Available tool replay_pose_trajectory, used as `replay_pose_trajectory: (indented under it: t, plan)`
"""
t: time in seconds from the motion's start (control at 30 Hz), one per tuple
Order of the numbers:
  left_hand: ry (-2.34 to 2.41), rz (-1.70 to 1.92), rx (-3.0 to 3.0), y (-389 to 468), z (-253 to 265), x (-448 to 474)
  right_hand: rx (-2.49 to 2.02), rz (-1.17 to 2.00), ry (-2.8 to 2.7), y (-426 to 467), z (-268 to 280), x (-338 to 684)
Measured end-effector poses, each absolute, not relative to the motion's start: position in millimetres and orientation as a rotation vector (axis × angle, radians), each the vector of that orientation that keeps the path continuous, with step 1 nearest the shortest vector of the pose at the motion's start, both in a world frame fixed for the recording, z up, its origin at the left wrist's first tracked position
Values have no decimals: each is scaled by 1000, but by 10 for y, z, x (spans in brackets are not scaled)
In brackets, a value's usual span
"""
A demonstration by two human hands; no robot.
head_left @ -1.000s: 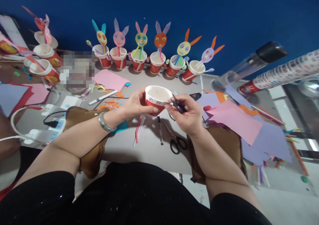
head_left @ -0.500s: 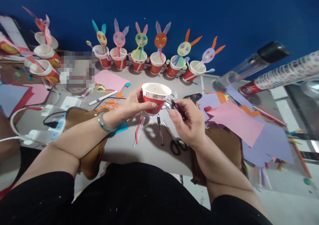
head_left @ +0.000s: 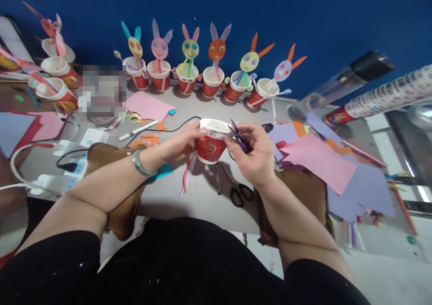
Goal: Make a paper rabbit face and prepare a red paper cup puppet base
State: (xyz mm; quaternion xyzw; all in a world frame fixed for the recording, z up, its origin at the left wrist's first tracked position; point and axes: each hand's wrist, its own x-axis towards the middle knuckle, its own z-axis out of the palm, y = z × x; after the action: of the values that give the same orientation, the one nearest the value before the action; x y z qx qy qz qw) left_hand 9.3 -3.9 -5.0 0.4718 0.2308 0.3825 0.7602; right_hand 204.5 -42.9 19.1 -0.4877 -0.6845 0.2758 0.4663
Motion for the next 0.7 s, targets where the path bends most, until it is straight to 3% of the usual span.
replay_pose_trajectory:
  t: [0.2,0.7]
  plan:
    - [527,812,1160,-25,-94,75,-1190,707,-1651,-385,166,2045]
    - [714,1194,1396,102,-236,5,-1169,800,-1937,-577,230,2015]
